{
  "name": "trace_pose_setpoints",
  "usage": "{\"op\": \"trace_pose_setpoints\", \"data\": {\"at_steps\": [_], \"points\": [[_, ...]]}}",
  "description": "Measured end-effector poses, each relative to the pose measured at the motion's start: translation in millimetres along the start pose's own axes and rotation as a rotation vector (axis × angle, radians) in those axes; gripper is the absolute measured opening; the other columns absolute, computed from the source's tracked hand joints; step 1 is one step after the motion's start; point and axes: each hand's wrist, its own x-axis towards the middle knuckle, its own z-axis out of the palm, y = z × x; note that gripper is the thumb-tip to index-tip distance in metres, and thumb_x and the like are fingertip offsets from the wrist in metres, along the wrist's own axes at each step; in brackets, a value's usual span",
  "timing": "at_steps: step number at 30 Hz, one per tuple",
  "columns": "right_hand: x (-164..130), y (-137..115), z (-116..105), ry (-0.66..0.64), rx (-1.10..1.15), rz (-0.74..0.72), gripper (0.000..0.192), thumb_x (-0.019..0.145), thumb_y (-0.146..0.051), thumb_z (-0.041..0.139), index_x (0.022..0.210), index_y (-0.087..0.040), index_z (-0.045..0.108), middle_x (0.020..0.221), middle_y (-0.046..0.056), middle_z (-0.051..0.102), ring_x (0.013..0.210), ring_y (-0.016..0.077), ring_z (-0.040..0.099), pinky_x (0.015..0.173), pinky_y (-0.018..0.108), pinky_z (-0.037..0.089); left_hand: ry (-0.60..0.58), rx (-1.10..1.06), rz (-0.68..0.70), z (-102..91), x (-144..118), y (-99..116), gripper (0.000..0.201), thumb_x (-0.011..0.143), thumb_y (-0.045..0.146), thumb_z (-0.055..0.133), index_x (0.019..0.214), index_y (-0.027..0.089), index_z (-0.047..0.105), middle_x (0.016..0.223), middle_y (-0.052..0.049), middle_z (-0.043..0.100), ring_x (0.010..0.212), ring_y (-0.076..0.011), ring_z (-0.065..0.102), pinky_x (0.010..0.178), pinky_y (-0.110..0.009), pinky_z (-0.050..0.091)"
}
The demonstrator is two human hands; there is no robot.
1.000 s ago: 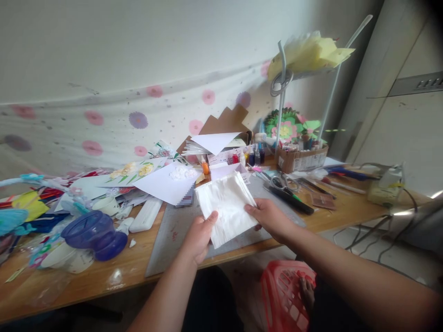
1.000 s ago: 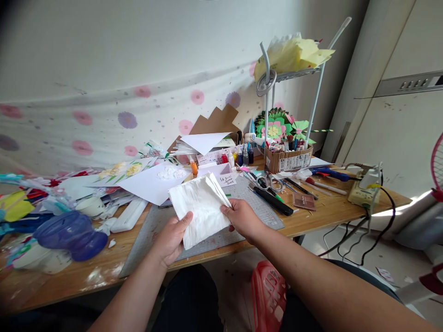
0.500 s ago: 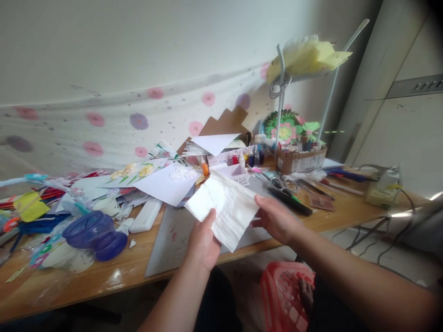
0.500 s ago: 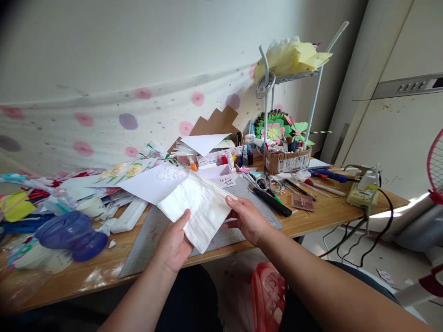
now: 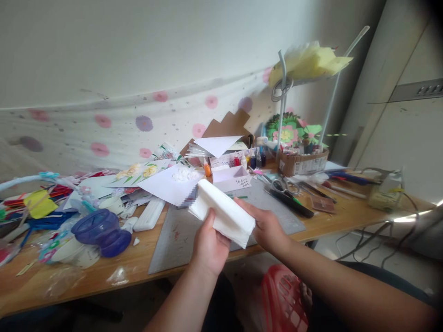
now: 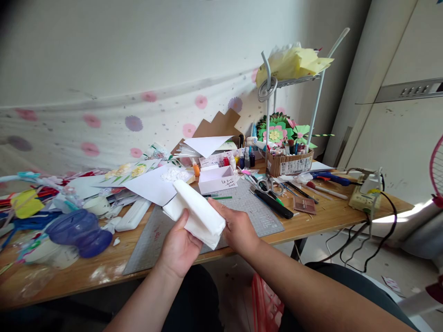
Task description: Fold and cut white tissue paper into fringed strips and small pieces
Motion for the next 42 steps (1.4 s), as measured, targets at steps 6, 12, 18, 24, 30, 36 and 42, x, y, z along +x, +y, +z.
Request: {"op": "trace_pose_setpoints", "data": {"at_steps": [6, 12, 18, 24, 30, 36, 42], "points": [[-3.7, 5.3, -2.4, -0.089, -0.306, -0.237, 0.053, 0.077, -0.009, 0.051, 0.127, -0.027, 0.05, 0.108, 0.005, 0.067, 0.092, 0.0237, 0.064, 0.084, 0.038, 0.048, -0.119, -0.076, -0.047, 2.1, -1.7, 5.7, 0.034, 0.084, 0.029, 0.05, 0.114, 0.013, 0.057, 0.108, -0.011, 0.066, 0.101, -0.0227, 0.061, 0.083, -0.033, 0.052], [2.8, 9.7, 1.4, 0.031, -0.075, -0.181, 0.042, 0.08, -0.017, 0.055, 0.121, -0.026, 0.056, 0.126, 0.002, 0.056, 0.112, 0.0242, 0.055, 0.097, 0.04, 0.042, -0.102, 0.052, 0.16, -12.1, 11.5, 1.5, 0.036, 0.074, 0.013, 0.061, 0.109, 0.02, 0.056, 0.1, -0.006, 0.067, 0.094, -0.0193, 0.062, 0.082, -0.029, 0.049], [10.9, -13.6, -19.0, 0.008, -0.285, -0.18, 0.047, 0.074, -0.01, 0.055, 0.117, -0.026, 0.059, 0.119, 0.002, 0.06, 0.108, 0.0271, 0.058, 0.095, 0.044, 0.042, 0.115, 0.288, 0.499, -32.3, 26.9, 15.4, 0.034, 0.07, 0.018, 0.068, 0.1, 0.027, 0.054, 0.095, 0.003, 0.061, 0.079, -0.0065, 0.059, 0.075, -0.017, 0.043], [8.4, -36.8, -25.8, -0.032, -0.486, -0.275, 0.054, 0.072, -0.008, 0.05, 0.123, -0.026, 0.055, 0.113, 0.004, 0.064, 0.093, 0.0249, 0.065, 0.079, 0.036, 0.051, -0.29, 0.358, -0.197, -12.0, 3.6, 12.0, 0.052, 0.075, 0.061, 0.047, 0.068, 0.011, 0.058, 0.066, -0.012, 0.064, 0.056, -0.019, 0.061, 0.053, -0.03, 0.047], [2.1, -41.1, -23.3, -0.096, -0.833, -0.442, 0.062, 0.067, -0.003, 0.044, 0.127, -0.018, 0.051, 0.091, 0.009, 0.071, 0.066, 0.0179, 0.063, 0.058, 0.025, 0.045, -0.27, 0.105, -0.118, 2.2, -2.4, 1.2, 0.033, 0.078, 0.044, 0.057, 0.096, 0.017, 0.061, 0.081, -0.005, 0.065, 0.068, -0.0147, 0.062, 0.057, -0.025, 0.05], [-1.2, -43.6, -28.3, -0.111, -1.057, -0.593, 0.058, 0.069, -0.006, 0.045, 0.126, -0.014, 0.05, 0.068, 0.005, 0.066, 0.055, 0.0162, 0.054, 0.049, 0.026, 0.034, -0.251, -0.014, -0.102, 10.8, -6.9, 4.1, 0.026, 0.078, 0.03, 0.06, 0.102, 0.018, 0.061, 0.094, -0.005, 0.067, 0.08, -0.0143, 0.063, 0.07, -0.024, 0.053], [-1.7, -45.0, -32.3, -0.148, -1.119, -0.626, 0.055, 0.072, -0.006, 0.045, 0.127, -0.013, 0.048, 0.067, 0.004, 0.063, 0.056, 0.0165, 0.052, 0.05, 0.028, 0.031, -0.219, -0.004, -0.07, 16.7, -13.8, 8.1, 0.034, 0.078, 0.019, 0.059, 0.112, 0.02, 0.057, 0.1, -0.005, 0.067, 0.085, -0.0159, 0.064, 0.073, -0.026, 0.053]]}}
